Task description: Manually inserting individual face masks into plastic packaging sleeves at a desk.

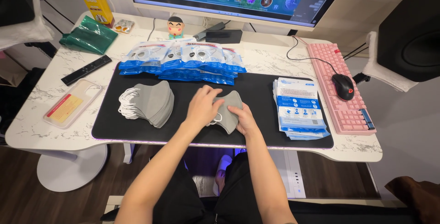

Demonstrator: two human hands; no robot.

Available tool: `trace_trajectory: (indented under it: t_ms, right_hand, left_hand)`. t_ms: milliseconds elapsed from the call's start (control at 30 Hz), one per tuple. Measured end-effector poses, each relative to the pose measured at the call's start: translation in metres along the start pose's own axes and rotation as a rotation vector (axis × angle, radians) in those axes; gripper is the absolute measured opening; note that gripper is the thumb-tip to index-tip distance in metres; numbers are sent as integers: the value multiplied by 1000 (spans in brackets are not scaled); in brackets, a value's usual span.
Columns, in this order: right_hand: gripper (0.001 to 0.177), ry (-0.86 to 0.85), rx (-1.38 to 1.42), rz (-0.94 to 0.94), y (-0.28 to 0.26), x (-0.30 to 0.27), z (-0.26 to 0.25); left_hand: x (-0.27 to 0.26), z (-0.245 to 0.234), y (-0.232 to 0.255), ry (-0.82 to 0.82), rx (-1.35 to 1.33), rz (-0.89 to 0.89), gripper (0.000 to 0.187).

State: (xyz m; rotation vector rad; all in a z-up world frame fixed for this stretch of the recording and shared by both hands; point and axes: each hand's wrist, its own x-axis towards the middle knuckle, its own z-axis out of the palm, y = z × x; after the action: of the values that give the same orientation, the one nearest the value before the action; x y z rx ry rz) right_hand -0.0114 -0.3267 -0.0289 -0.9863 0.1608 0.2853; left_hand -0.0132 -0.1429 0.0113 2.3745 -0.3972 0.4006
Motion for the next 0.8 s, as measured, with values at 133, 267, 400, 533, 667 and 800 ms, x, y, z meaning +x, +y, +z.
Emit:
trace_trajectory:
  t_ms: [133,267,400,533,667,800]
  right_hand:
    - [36,13,-2,-8,-2,-3,2]
    - [36,50,-13,-1,-3,-6,5]
    - [34,59,-13,3,-8,-13,12]
    - [33,59,-8,-8,-9,-14,15]
    - [33,55,-15,-7,-10,-15,15]
    - [35,66,-10,-9,-7,-14,12]
  left_hand:
    - [-1,-41,-30,112,142,33,32]
    - [-14,-86,-62,196,206,-142,24]
    - [-29,-89,-123,290,338,-186,23]
    - [-34,-91,-137,310,372,-201,27]
    - [-38,-81,-148,243,369,-284,36]
    - [-39,-75,-151,195,399,-335,40]
